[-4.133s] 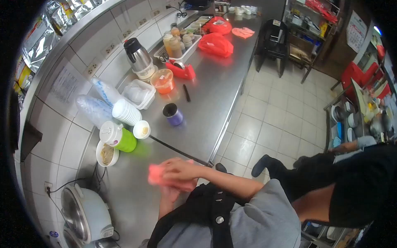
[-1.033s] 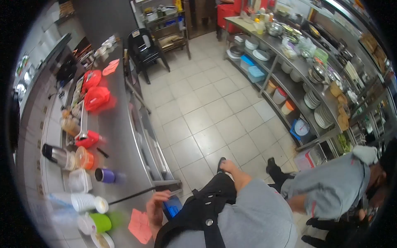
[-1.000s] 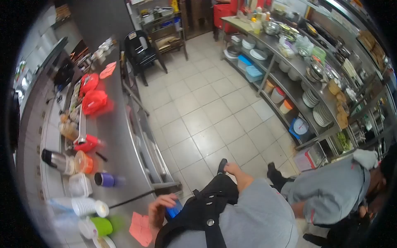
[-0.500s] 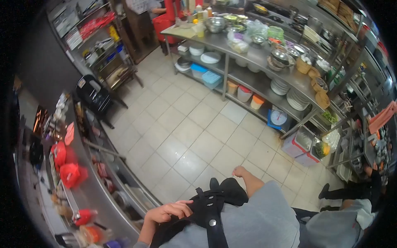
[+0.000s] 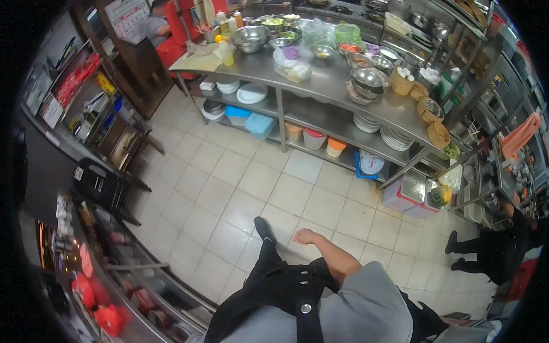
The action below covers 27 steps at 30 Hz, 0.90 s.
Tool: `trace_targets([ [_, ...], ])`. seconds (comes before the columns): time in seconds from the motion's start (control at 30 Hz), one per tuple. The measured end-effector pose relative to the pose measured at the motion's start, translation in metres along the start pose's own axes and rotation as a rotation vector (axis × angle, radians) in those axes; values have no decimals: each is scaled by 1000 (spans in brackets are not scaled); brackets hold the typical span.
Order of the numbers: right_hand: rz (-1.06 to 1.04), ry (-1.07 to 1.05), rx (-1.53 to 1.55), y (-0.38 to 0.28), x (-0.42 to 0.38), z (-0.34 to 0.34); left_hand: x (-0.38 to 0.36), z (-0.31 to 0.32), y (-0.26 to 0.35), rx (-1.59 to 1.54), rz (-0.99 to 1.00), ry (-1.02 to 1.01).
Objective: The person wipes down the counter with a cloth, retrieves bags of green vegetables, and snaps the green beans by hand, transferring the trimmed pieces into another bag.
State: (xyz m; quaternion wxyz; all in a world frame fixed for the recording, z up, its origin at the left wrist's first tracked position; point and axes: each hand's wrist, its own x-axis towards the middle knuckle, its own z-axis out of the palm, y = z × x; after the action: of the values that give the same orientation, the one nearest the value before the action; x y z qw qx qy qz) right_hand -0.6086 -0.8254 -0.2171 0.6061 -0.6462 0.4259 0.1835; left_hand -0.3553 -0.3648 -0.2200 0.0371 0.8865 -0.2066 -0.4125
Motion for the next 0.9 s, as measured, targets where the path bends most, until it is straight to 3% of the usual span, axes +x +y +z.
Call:
trace_targets([
  [0.03, 0, 17, 13, -19, 10, -19, 8, -8, 7, 33, -53, -105],
  [0.1, -307, 232, -37, -64, 22, -63, 38, -39, 30, 84, -101, -222],
  [0.2, -321, 342, 132, -147, 19, -144, 103, -115, 72, 141, -85, -251],
  [0.33, -467, 575, 33, -237, 3, -253, 220, -230, 139, 223, 15, -156],
  [0.47, -419, 729, 0, -298, -56, -335, 348, -339, 233, 401, 261, 80],
  [0.53, -457, 765, 92, -312, -81, -369, 402, -383, 308, 229, 489, 291],
  [0.57, -499, 782, 179, -314, -91, -386, 415, -400, 358, -98, 656, 351],
  [0.6, -511, 805, 201, -312, -100, -405, 444, -416, 404, -299, 685, 180],
  [0.63, -518, 822, 224, -307, -108, -423, 416, -441, 470, -255, 671, 67],
  [0.8, -407, 885, 326, -300, -129, -552, 314, -469, 716, -439, 1012, -221],
  [0.9, -389, 903, 305, -294, -108, -655, 287, -476, 834, -324, 1236, -208],
])
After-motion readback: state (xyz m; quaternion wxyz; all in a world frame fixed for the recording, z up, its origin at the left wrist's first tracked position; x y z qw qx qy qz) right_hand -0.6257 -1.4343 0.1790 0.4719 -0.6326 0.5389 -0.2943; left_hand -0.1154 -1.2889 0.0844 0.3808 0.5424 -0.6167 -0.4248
